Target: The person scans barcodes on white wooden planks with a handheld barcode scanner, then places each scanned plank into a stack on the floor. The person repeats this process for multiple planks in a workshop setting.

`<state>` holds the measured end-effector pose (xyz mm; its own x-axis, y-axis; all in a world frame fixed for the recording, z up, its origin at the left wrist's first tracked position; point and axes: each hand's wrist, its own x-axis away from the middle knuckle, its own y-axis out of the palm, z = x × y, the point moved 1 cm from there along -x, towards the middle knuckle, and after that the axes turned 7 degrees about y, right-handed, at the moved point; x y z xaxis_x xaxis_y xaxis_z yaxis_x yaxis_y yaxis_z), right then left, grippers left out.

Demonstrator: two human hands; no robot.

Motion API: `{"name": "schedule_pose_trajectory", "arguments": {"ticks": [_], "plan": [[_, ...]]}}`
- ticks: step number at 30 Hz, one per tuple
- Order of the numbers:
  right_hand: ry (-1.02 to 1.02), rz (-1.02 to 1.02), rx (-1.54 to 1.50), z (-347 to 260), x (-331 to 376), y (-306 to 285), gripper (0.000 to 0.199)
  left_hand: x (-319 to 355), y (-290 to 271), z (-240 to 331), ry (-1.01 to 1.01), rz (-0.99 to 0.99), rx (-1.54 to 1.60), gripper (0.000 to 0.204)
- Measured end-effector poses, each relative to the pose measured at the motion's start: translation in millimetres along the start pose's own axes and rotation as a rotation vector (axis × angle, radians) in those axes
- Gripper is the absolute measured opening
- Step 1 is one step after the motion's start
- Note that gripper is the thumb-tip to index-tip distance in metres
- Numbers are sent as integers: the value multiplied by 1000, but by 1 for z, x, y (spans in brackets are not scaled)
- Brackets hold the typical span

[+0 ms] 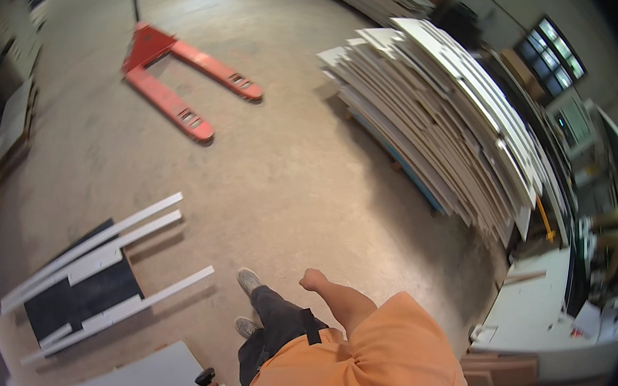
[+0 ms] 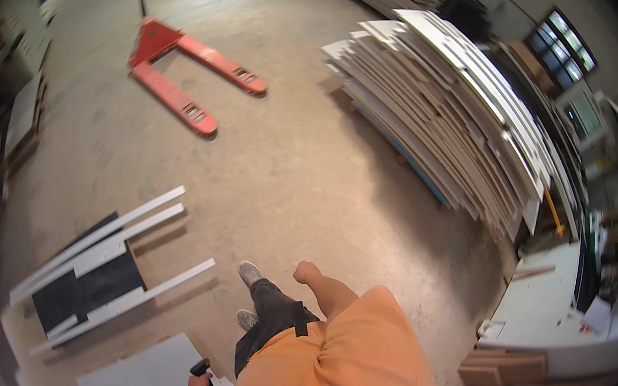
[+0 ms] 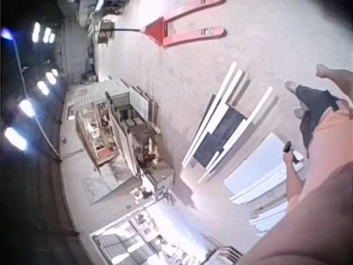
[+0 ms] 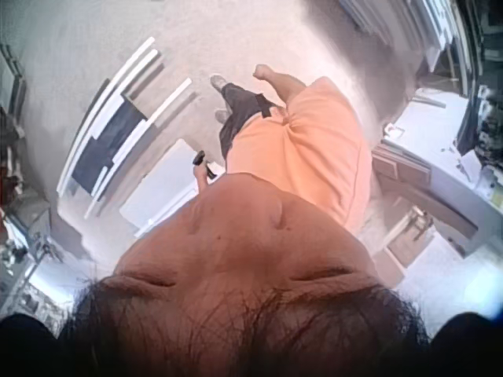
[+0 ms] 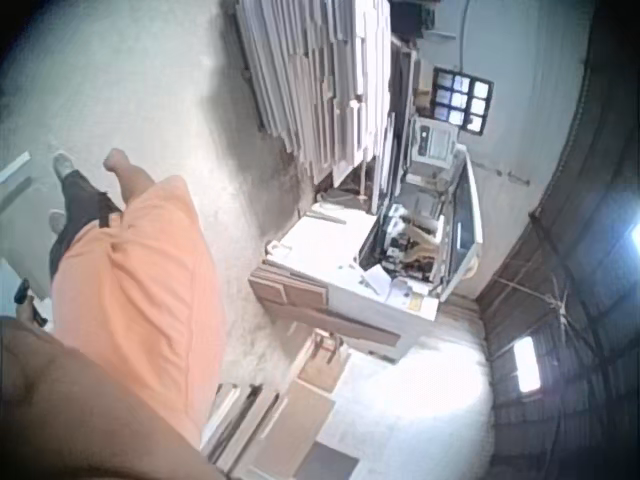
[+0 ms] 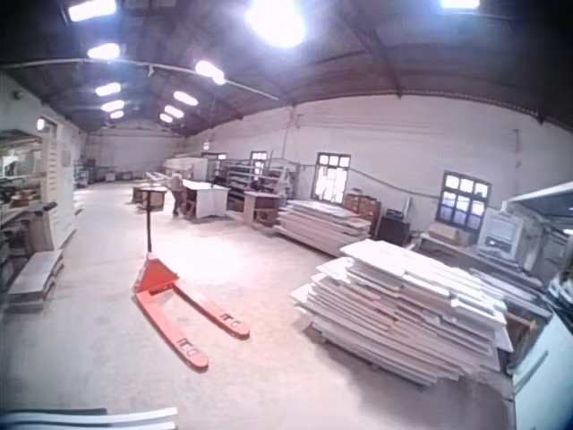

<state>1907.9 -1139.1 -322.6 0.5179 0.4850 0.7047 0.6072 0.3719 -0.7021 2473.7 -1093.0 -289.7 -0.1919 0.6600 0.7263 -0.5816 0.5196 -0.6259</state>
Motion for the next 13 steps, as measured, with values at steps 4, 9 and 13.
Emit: {"name": "schedule_pose_trajectory", "arguments": {"ticks": [4, 9, 13], "plan": [[133, 112, -288, 135, 48, -8, 40, -23, 11, 47, 168, -60, -148, 47], [264, 124, -571, 248, 103, 28, 47, -32, 46, 167, 388, -19, -115, 48], [395, 24, -615, 337, 126, 66, 55, -5, 98, 272, 461, -29, -385, 44]]}}
